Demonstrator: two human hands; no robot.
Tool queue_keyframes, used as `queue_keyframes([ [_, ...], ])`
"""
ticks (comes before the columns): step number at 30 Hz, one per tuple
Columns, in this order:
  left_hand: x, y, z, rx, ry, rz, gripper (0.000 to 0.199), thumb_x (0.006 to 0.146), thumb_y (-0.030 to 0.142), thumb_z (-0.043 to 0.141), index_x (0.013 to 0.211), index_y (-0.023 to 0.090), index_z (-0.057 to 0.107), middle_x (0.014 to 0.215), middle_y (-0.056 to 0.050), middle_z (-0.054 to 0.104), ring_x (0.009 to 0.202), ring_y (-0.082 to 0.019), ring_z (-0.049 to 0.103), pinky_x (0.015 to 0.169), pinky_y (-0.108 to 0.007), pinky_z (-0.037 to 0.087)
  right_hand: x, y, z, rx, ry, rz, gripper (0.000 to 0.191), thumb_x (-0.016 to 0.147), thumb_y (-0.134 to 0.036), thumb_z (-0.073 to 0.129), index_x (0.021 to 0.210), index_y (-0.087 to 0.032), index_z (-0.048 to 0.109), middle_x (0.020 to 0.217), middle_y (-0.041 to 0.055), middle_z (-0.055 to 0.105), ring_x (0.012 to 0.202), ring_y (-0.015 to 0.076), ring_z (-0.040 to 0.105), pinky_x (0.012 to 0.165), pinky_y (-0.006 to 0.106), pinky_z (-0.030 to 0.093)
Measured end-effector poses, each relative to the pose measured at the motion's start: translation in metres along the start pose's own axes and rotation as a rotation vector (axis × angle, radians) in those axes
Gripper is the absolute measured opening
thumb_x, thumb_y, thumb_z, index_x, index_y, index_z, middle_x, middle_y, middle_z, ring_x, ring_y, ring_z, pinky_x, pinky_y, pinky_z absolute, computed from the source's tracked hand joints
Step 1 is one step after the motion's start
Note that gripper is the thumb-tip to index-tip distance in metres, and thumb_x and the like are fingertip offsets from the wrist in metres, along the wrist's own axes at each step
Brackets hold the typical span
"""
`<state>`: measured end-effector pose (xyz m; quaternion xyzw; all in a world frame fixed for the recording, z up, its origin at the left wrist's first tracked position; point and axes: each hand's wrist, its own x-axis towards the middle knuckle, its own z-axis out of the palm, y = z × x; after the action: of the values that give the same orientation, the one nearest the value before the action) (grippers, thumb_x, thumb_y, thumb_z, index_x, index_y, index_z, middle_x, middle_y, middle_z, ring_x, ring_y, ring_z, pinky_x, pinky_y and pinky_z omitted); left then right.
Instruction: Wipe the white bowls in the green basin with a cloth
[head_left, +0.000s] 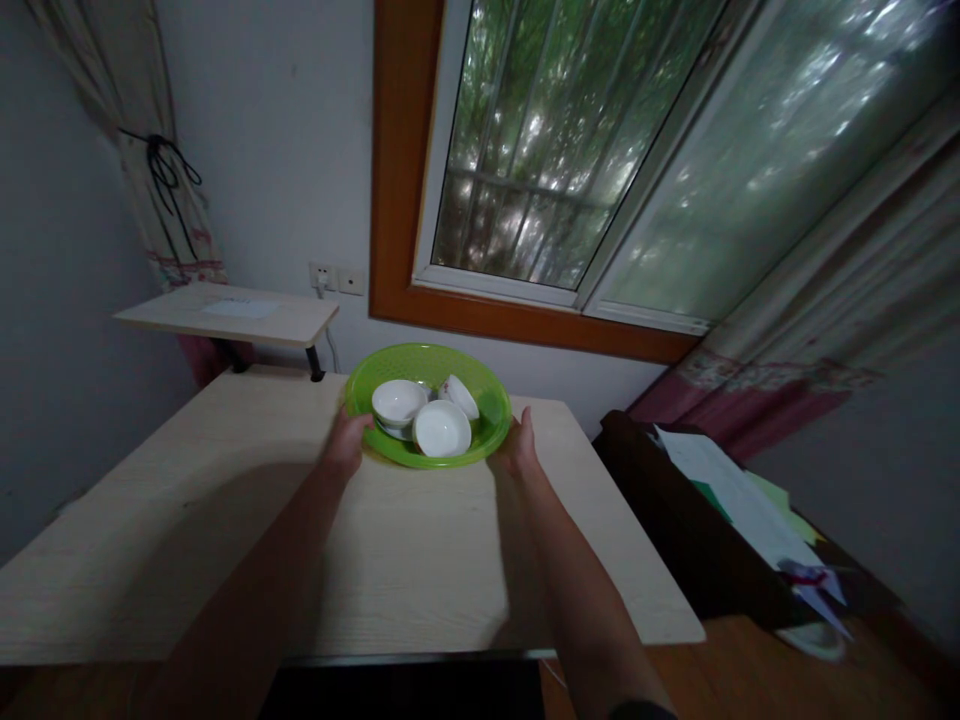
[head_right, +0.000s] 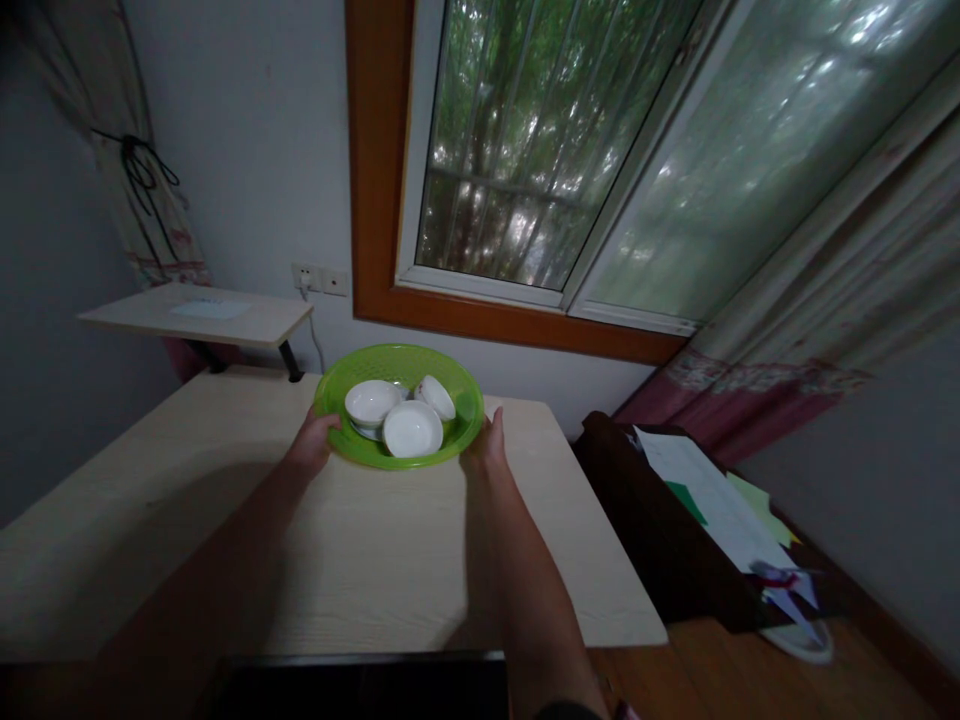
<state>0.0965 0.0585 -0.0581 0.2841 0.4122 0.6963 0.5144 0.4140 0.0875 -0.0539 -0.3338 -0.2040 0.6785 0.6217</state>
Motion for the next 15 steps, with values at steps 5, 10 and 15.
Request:
queue_keyframes([
  [5, -0.006, -0.009, 0.006, -0.04, 0.063, 0.065, 0.065, 0.053, 0.014, 0.07, 0.118, 0.02, 0.074, 0.121, -0.011, 0.082, 0.123, -0.037, 0.075, 0.109, -0.053, 0.065, -0.01, 0.016, 0.001, 0.014, 0.006, -0.109, 0.074, 0.116, -0.071, 0.022, 0.122, -0.023, 0.079, 0.113, 0.0113, 0.086, 0.118, 0.0329, 0.08, 0.114, 0.059, 0.059],
  [10, -0.02, -0.02, 0.018, -0.025, 0.18, 0.133, 0.065, 0.062, 0.017, 0.075, 0.126, 0.021, 0.07, 0.129, -0.011, 0.079, 0.128, -0.034, 0.073, 0.115, -0.054, 0.061, -0.033, 0.043, -0.006, 0.066, 0.048, -0.184, 0.058, 0.117, -0.065, 0.033, 0.121, -0.029, 0.078, 0.122, 0.0043, 0.085, 0.122, 0.0225, 0.079, 0.117, 0.046, 0.059],
  [15, -0.047, -0.036, 0.031, 0.014, 0.199, 0.141, 0.077, 0.068, 0.015, 0.075, 0.143, 0.025, 0.06, 0.133, -0.008, 0.078, 0.137, -0.032, 0.069, 0.119, -0.049, 0.056, -0.056, 0.064, -0.005, 0.099, 0.115, -0.241, 0.047, 0.117, -0.059, 0.04, 0.11, -0.031, 0.077, 0.121, 0.0015, 0.084, 0.127, 0.0194, 0.075, 0.116, 0.04, 0.06],
])
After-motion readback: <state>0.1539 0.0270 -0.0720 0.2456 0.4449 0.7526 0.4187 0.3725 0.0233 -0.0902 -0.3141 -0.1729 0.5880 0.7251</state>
